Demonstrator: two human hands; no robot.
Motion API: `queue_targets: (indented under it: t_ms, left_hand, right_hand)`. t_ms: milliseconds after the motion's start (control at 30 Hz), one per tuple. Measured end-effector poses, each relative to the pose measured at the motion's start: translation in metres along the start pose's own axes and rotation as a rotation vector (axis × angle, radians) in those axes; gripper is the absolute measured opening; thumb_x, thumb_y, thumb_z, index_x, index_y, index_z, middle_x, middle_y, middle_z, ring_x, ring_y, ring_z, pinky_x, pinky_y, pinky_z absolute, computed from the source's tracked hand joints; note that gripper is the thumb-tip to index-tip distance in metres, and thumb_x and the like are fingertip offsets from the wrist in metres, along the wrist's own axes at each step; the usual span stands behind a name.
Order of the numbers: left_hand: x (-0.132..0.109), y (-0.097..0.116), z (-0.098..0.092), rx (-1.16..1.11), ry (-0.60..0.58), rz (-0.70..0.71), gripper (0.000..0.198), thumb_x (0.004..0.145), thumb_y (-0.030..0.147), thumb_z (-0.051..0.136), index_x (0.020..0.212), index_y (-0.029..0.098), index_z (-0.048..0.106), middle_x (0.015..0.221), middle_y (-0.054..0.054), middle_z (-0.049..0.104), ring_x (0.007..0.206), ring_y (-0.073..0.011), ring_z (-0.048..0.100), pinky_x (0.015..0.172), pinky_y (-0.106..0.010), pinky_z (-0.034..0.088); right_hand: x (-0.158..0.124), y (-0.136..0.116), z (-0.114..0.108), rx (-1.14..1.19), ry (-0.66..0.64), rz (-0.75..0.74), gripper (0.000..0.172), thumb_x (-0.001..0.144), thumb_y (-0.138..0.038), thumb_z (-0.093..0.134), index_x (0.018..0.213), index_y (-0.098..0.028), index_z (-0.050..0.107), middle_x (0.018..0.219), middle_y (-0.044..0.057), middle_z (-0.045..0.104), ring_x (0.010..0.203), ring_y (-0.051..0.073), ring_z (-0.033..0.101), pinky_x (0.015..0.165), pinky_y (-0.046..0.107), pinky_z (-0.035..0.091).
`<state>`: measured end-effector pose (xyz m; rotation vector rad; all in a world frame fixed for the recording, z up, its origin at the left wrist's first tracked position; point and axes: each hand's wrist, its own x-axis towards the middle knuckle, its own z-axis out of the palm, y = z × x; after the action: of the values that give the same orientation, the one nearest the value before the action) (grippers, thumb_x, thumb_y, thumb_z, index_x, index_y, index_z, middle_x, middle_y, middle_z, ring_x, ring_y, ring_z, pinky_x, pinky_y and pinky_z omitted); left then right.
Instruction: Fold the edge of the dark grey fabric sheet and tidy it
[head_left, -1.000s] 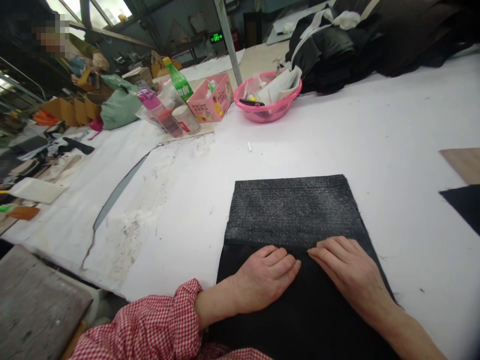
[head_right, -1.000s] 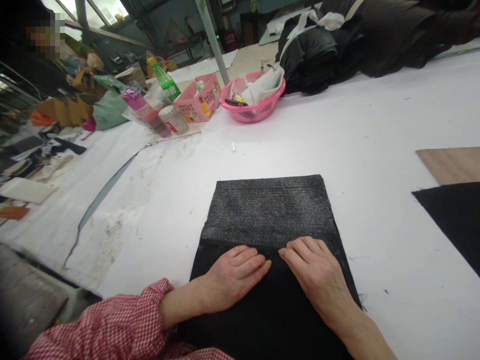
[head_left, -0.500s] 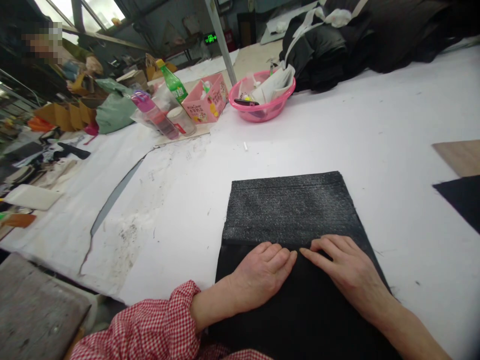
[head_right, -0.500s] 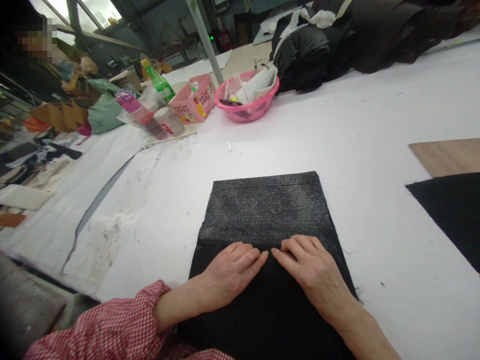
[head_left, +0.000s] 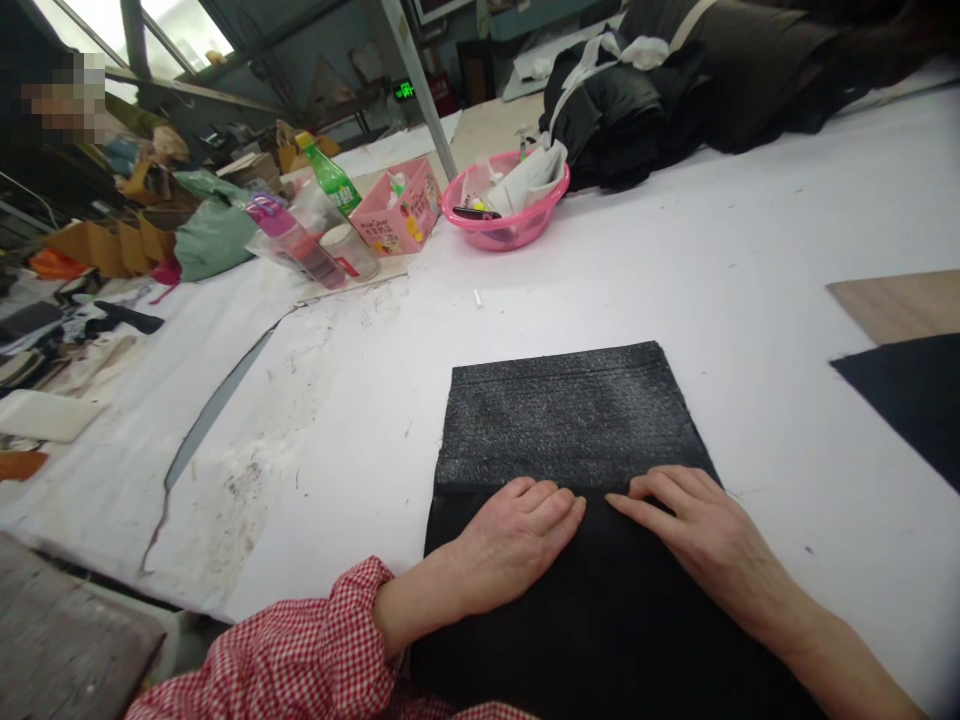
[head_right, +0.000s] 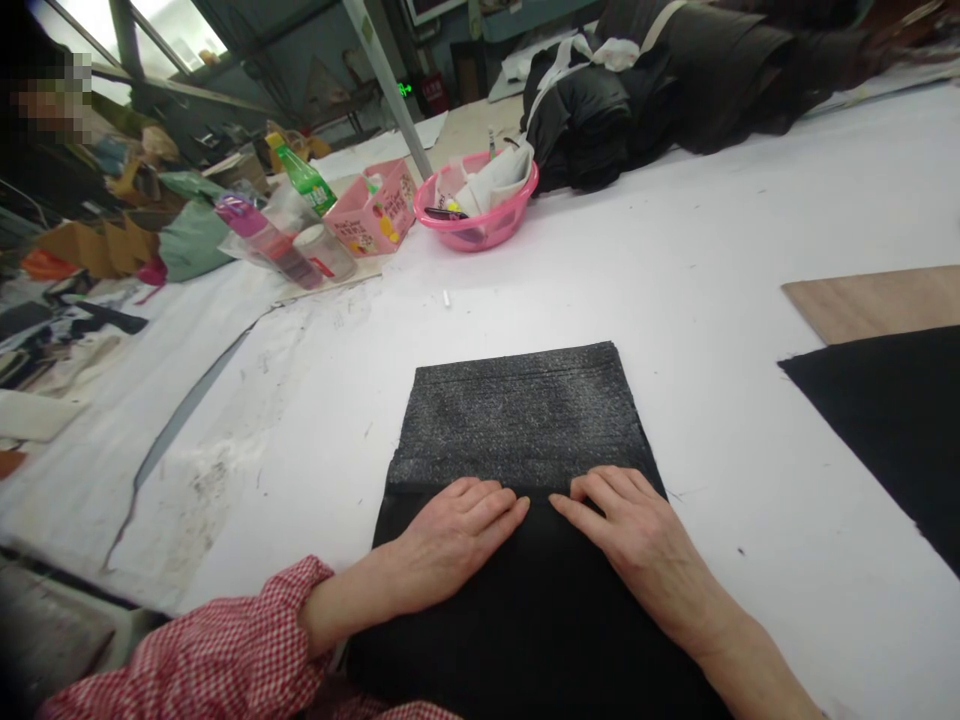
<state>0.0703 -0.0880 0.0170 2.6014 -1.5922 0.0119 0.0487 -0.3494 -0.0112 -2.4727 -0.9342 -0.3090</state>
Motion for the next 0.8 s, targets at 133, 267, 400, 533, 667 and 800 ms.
queue_targets:
  t_ms: [133, 267, 400, 533, 667, 800]
  left_hand:
    - [0.002, -0.001, -0.001, 0.014, -0.006, 0.009, 0.036, 0.101, 0.016, 0.035, 0.134, 0.008, 0.046, 0.118, -0.012, 0.059, 0.108, -0.021, 0.054, 0.091, -0.036, 0.046]
    - [0.003, -0.002, -0.003, 0.023, -0.029, 0.035, 0.039, 0.1, 0.016, 0.036, 0.138, 0.007, 0.042, 0.117, -0.011, 0.059, 0.106, -0.0206, 0.054, 0.091, -0.036, 0.045]
    - [0.008, -0.002, -0.005, 0.036, -0.054, 0.053, 0.04, 0.101, 0.016, 0.036, 0.14, 0.007, 0.04, 0.114, -0.01, 0.059, 0.1, -0.0204, 0.054, 0.087, -0.036, 0.044]
    - [0.013, -0.001, -0.006, 0.045, -0.073, 0.067, 0.039, 0.101, 0.015, 0.034, 0.139, 0.005, 0.04, 0.112, -0.01, 0.059, 0.101, -0.0204, 0.054, 0.085, -0.035, 0.044]
    - [0.016, 0.001, -0.005, 0.045, -0.078, 0.077, 0.04, 0.101, 0.015, 0.034, 0.139, 0.005, 0.039, 0.114, -0.01, 0.058, 0.103, -0.0199, 0.053, 0.085, -0.035, 0.043]
    - [0.02, 0.002, -0.004, 0.075, -0.073, 0.097, 0.042, 0.1, 0.016, 0.037, 0.141, 0.005, 0.037, 0.113, -0.011, 0.058, 0.097, -0.0192, 0.054, 0.08, -0.035, 0.043]
  right_hand:
    - [-0.003, 0.002, -0.003, 0.007, -0.017, 0.03, 0.027, 0.097, -0.013, 0.048, 0.119, -0.021, 0.061, 0.104, 0.007, 0.057, 0.099, 0.021, 0.051, 0.086, 0.039, 0.041]
    - [-0.005, 0.003, -0.005, -0.005, -0.013, 0.03, 0.028, 0.097, -0.014, 0.048, 0.12, -0.022, 0.062, 0.103, 0.008, 0.059, 0.098, 0.021, 0.054, 0.085, 0.039, 0.042]
    - [-0.007, 0.003, -0.007, -0.024, 0.004, 0.042, 0.029, 0.097, -0.014, 0.048, 0.12, -0.022, 0.063, 0.102, 0.008, 0.06, 0.097, 0.022, 0.054, 0.085, 0.039, 0.042]
    - [-0.01, 0.004, -0.009, -0.027, -0.003, 0.044, 0.029, 0.097, -0.013, 0.048, 0.12, -0.022, 0.063, 0.102, 0.008, 0.059, 0.098, 0.021, 0.054, 0.086, 0.039, 0.042]
    - [-0.014, 0.007, -0.011, -0.035, 0.013, 0.056, 0.029, 0.097, -0.014, 0.047, 0.121, -0.023, 0.062, 0.103, 0.008, 0.06, 0.1, 0.022, 0.054, 0.087, 0.039, 0.043]
    - [-0.019, 0.009, -0.014, -0.05, 0.02, 0.07, 0.03, 0.097, -0.014, 0.047, 0.121, -0.023, 0.062, 0.103, 0.007, 0.061, 0.1, 0.022, 0.055, 0.087, 0.039, 0.043]
